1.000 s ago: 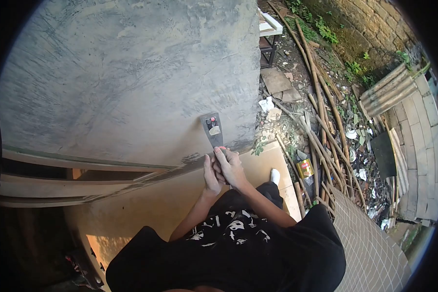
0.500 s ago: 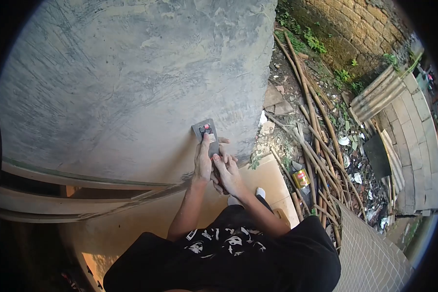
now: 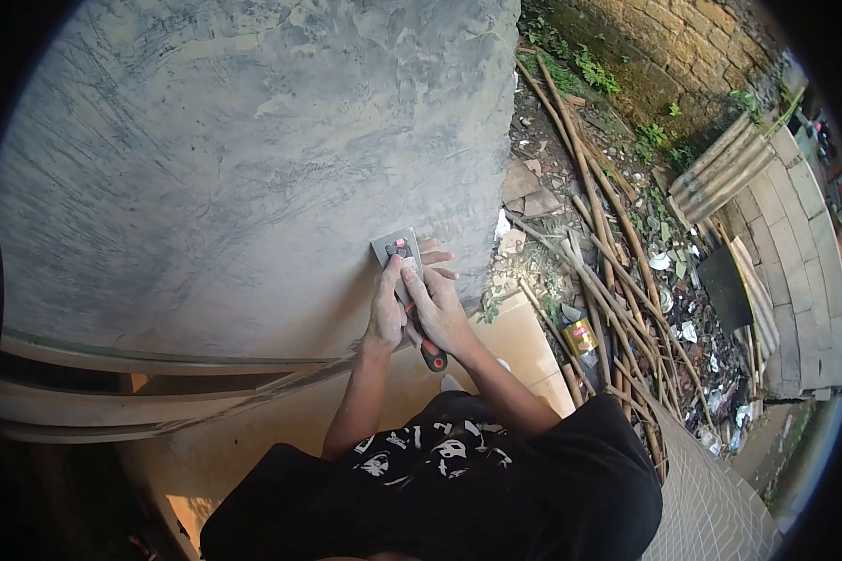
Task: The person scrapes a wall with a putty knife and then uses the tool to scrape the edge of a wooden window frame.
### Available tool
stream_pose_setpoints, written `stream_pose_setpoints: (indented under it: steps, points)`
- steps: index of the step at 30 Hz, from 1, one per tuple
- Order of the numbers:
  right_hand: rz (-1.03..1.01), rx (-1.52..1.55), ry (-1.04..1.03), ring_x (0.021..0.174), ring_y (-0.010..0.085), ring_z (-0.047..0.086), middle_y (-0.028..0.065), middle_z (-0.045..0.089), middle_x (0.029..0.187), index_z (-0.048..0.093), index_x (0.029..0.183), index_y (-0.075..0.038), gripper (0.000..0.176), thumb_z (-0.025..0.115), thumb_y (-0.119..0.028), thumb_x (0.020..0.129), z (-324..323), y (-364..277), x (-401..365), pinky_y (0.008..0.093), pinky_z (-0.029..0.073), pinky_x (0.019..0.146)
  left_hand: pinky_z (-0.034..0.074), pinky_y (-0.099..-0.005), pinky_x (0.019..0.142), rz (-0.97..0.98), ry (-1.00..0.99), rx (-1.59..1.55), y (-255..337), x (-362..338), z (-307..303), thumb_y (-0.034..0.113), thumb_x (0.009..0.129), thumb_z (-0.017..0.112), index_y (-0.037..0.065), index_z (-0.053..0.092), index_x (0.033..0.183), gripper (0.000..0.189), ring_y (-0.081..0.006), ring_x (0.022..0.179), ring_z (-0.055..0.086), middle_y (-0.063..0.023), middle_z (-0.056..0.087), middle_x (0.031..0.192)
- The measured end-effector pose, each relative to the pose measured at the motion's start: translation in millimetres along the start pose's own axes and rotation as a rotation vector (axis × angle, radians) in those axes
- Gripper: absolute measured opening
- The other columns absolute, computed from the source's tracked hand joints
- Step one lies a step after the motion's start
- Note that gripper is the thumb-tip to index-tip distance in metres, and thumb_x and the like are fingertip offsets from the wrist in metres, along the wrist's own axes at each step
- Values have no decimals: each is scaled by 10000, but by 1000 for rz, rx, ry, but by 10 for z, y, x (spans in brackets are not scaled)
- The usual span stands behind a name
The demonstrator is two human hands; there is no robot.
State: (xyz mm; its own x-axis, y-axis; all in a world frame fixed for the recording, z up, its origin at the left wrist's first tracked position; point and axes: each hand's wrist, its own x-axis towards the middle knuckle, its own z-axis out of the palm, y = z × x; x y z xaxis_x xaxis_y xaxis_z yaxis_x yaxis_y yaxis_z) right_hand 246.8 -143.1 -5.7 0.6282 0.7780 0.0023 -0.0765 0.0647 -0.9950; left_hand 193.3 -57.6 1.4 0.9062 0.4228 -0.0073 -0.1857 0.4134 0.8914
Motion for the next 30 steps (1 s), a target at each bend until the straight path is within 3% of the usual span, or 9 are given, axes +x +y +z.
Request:
stream_pose_setpoints:
  steps: [3,7,9,11,13,15,19,23,30]
  points:
    - [32,-72,70,582,141,539,107,571,668,560,848,35,364,427,-278,977,36,-10,-12,295,421,537,525,-292,731,-51,136,-192,-65,-8,69,393,1002,225,-63,627,979,608,-204,824,625,-168,653,915]
    - [130,-124,129,599,158,546,120,568,664,570,829,48,346,450,-245,967,86,14,-18,306,424,551,524,-280,682,5,136,76,-166,-28,-21,406,1001,246,-54,639,922,610,-189,739,628,-137,653,815]
    - [-247,-218,310,564,177,543,132,556,629,579,818,73,328,478,-209,953,131,145,-5,320,420,530,524,-277,670,12,140,149,-219,-23,-69,409,1001,251,-52,642,908,612,-185,718,629,-129,653,790]
    - [-225,-218,310,583,182,548,151,563,666,580,814,87,329,486,-198,948,117,162,-30,323,419,530,523,-292,563,-2,208,210,-220,6,-75,423,1001,263,-51,608,834,609,-187,579,608,-97,619,688]
    - [-206,-222,314,603,187,553,171,570,702,580,811,101,329,494,-188,944,104,107,-56,327,418,529,522,-292,560,3,217,161,-142,-25,35,423,1001,268,-57,607,827,613,-186,585,610,-102,621,694]
    - [112,-139,220,628,182,543,194,582,768,573,808,108,323,499,-177,941,99,16,-76,325,416,538,522,-292,557,19,233,112,-115,6,76,424,1001,273,-62,607,819,617,-184,592,612,-106,623,700]
    - [2,-69,234,525,174,494,134,533,638,563,789,95,321,495,-177,945,120,111,-43,323,409,519,536,-305,556,44,246,236,-123,7,19,418,1002,274,-71,611,812,623,-176,599,609,-108,615,689]
    - [-18,-76,227,490,156,484,115,518,643,554,766,81,326,482,-176,954,99,97,-7,305,394,467,554,-328,568,58,227,236,-109,20,48,415,1001,280,-79,609,814,622,-182,601,611,-107,609,685]
    - [48,3,223,391,119,460,68,482,505,527,711,61,354,479,-187,959,83,-78,-10,277,337,367,557,-339,554,112,262,243,-87,61,94,404,1002,293,-87,595,806,609,-187,589,607,-109,600,691]
